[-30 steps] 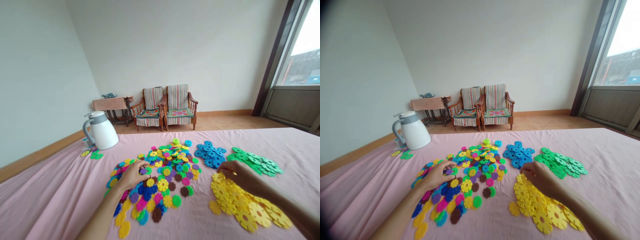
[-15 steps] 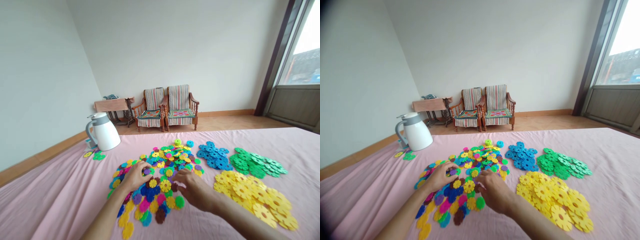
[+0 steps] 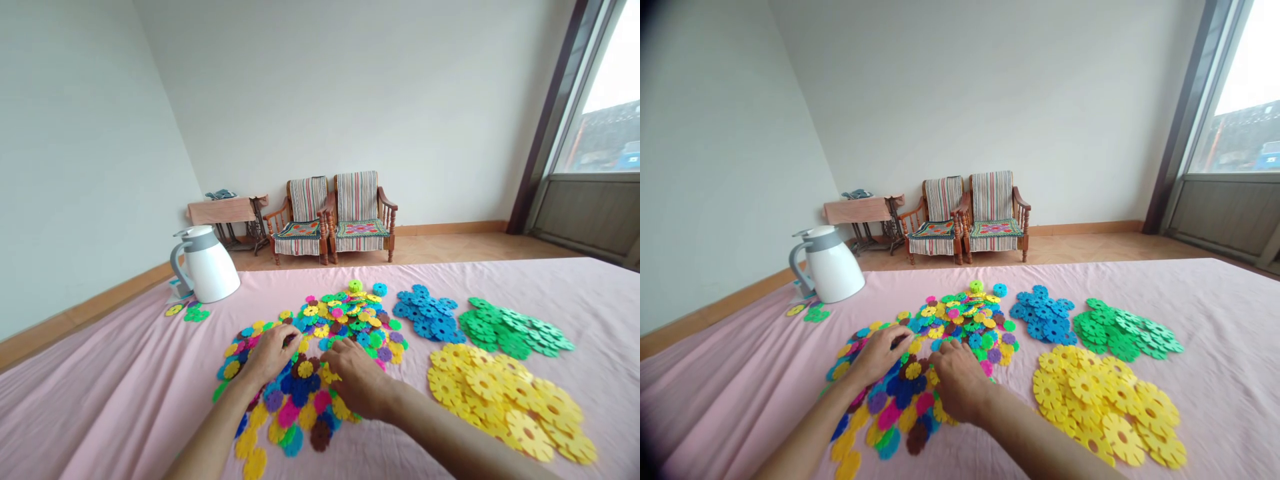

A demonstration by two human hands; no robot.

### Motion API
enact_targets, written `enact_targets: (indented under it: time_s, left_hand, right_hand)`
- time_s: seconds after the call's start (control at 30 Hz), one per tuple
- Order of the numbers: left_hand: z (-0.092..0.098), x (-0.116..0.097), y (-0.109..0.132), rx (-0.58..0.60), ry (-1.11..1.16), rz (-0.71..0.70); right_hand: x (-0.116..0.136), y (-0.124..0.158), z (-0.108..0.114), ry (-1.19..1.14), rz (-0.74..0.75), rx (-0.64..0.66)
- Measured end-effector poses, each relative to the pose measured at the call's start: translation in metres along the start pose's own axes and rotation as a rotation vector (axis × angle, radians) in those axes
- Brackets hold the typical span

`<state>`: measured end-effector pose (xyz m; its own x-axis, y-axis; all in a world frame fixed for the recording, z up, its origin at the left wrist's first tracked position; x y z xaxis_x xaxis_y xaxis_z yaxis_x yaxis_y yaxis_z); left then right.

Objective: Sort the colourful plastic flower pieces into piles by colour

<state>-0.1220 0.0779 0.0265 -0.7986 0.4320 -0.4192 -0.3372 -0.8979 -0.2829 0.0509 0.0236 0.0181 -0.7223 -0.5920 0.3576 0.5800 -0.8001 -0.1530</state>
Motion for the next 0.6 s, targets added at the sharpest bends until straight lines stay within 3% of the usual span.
enact_targets:
  time_s: [0.37, 0.6]
  left_hand:
    - [-0.005, 0.02, -0.002, -0.064, -0.001, 0.071]
    - [-0.006, 0.023, -0.003, -0.101, 0.03, 0.019]
  right_hand:
    - [-0.005, 0.0, 0.011, -0.038, -0.094, 0.036]
    - [-0.011, 0.004, 0.015, -0.048, -0.226, 0.03]
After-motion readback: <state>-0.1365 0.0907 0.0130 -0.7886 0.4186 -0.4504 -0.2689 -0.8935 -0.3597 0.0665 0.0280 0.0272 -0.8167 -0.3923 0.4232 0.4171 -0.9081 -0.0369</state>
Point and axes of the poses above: each hand's wrist, its own y-axis away from the middle knuckle, its own z-axis out of the back of the hand, x = y × z, the point moved 4 cm from there along -y, towards the middle knuckle, and after that the axes turned 2 degrees about z, right-handed, at the moved point
